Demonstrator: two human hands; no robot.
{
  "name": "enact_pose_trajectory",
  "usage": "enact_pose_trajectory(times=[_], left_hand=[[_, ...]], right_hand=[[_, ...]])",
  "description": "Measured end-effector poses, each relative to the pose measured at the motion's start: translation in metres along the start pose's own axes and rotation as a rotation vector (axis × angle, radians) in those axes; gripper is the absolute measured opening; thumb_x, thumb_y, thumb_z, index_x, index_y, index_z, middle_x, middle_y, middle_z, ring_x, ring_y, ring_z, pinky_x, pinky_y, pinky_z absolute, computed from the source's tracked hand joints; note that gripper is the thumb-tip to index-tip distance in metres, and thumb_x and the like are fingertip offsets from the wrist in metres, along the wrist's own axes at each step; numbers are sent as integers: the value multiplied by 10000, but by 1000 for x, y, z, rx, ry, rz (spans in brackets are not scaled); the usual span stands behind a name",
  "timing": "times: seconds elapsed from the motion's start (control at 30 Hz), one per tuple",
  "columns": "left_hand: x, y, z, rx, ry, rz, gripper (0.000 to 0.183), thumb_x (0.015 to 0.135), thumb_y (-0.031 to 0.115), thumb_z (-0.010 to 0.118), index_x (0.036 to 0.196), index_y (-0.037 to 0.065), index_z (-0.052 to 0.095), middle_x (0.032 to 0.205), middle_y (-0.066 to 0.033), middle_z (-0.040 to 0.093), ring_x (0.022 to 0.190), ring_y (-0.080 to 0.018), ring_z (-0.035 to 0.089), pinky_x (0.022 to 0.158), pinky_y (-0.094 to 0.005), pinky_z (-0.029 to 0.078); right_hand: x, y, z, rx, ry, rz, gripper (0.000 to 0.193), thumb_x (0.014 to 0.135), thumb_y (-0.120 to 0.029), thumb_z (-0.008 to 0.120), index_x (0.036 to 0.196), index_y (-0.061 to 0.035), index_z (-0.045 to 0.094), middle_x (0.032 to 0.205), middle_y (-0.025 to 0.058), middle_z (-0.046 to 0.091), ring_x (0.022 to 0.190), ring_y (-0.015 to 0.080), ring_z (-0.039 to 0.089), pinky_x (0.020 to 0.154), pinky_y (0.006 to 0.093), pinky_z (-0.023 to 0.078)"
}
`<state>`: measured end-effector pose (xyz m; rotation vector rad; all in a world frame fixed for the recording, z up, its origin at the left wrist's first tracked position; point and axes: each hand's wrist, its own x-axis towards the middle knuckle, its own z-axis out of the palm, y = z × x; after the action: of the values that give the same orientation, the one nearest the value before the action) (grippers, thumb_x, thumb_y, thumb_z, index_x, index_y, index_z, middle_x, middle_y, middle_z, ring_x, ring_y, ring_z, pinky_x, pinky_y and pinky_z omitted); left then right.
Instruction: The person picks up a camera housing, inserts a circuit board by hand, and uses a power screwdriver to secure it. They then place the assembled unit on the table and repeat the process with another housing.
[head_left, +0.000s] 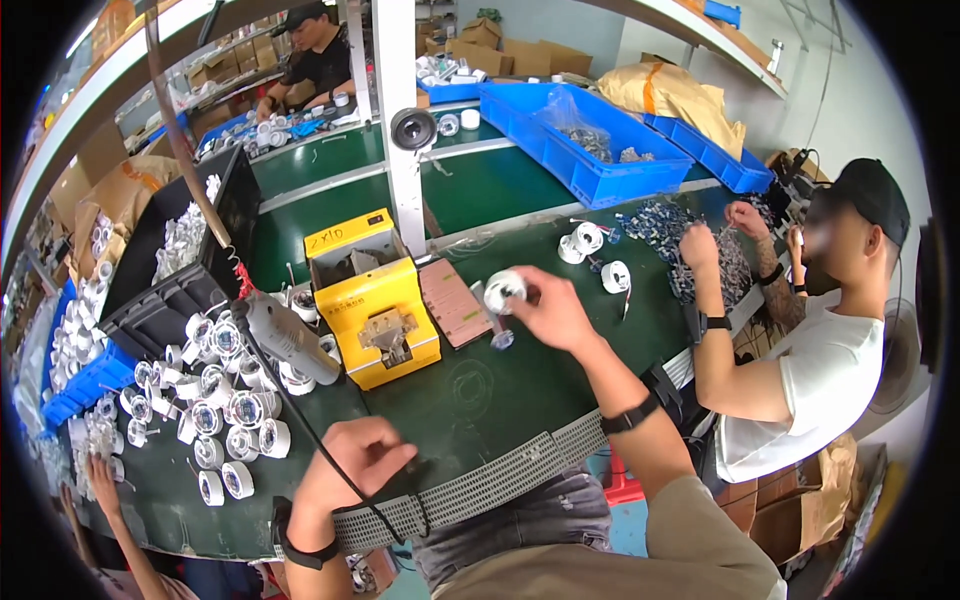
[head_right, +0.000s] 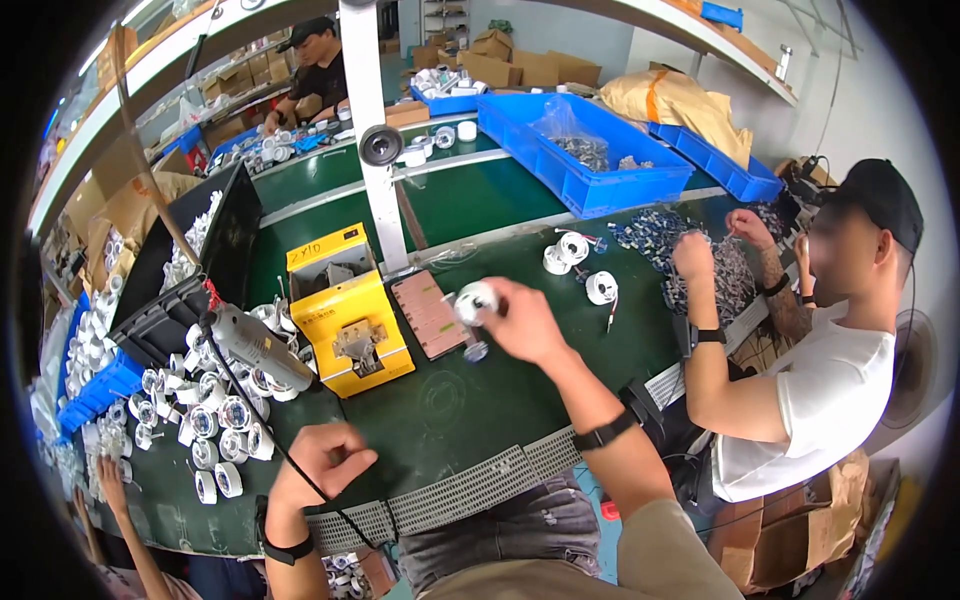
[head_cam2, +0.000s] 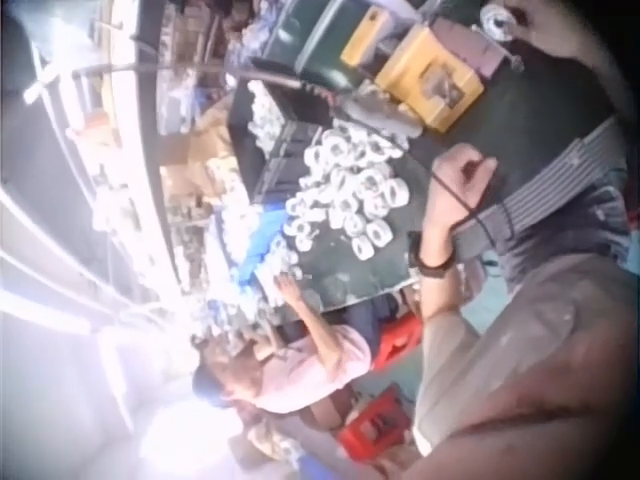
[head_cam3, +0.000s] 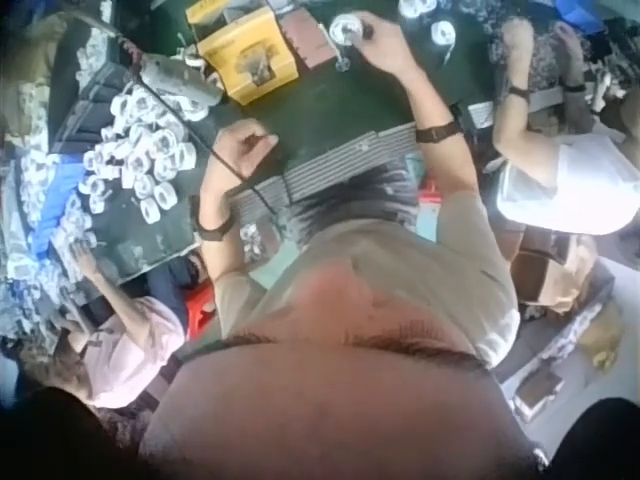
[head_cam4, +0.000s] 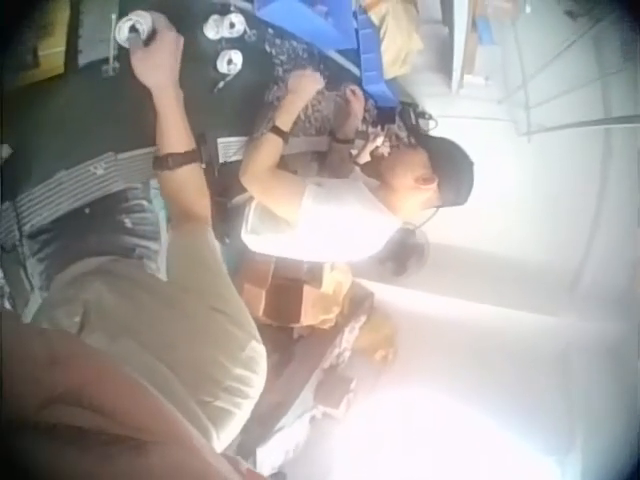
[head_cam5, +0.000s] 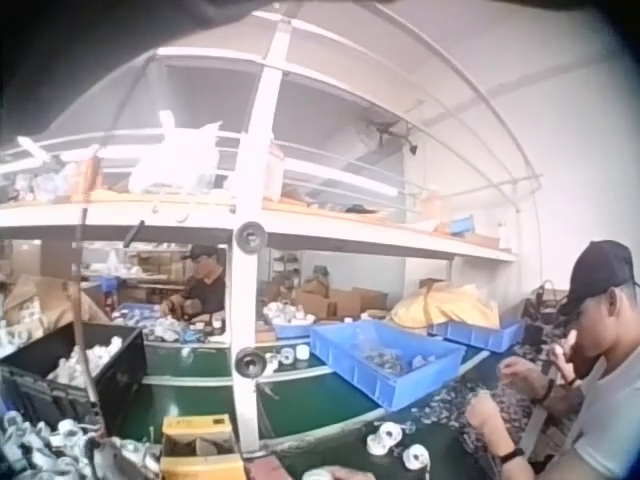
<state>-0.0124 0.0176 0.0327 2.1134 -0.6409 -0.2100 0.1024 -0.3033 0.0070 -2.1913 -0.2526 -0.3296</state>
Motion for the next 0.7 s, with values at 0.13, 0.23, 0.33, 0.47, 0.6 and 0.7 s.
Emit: enact_pose_trajectory(times=[0.13, 0.23, 0.33, 0.47, 0.6, 0.7], left_hand=[[16, -6, 42, -402, 196, 8, 574, 822, 133, 702, 1305, 12, 417, 1103, -91, 582, 959, -197, 600, 715, -292, 536], [17, -20, 47, -512, 220, -90, 525, 858, 128, 669, 1295, -7, 410, 1064, -98, 592, 924, -170, 613, 717, -295, 548], [19, -16, 41, -623, 314, -162, 428, 910, 74, 588, 1295, -10, 419, 1056, -106, 591, 874, -156, 628, 716, -284, 560], [23, -11, 43, -661, 488, -104, 379, 918, 54, 571, 1274, -10, 457, 1051, -90, 599, 931, -142, 608, 745, -274, 552], [21, -14, 40, -652, 478, -72, 328, 906, 28, 587, 1228, 9, 528, 1104, -66, 608, 974, -118, 575, 842, -246, 472], [20, -21, 37, -424, 485, 97, 401, 812, -54, 643, 1197, 20, 558, 1082, -90, 621, 969, -186, 596, 842, -288, 471]], right_hand=[[-30, -67, 16, 314, -548, -220, 389, 794, -39, 674, 1175, -46, 597, 990, 46, 672, 851, 84, 611, 738, 246, 510], [-38, -88, 45, 434, -678, -146, 424, 779, -79, 719, 1171, -26, 565, 1011, 70, 656, 822, 124, 628, 729, 254, 512], [-48, -76, 82, 679, -449, -48, 448, 787, -82, 726, 1179, -5, 525, 991, 76, 633, 815, 137, 629, 720, 260, 518], [-63, -79, 80, 595, -389, -161, 394, 829, -60, 689, 1163, -2, 488, 945, 65, 608, 825, 133, 627, 697, 276, 532], [-67, -70, 90, 948, -779, 285, 240, 910, -173, 616, 1057, -34, 488, 913, 86, 637, 773, 157, 626, 637, 282, 509], [-57, -69, 84, 1204, -1051, 584, 211, 956, -199, 536, 1093, -44, 497, 948, 101, 647, 771, 162, 626, 675, 309, 510]])
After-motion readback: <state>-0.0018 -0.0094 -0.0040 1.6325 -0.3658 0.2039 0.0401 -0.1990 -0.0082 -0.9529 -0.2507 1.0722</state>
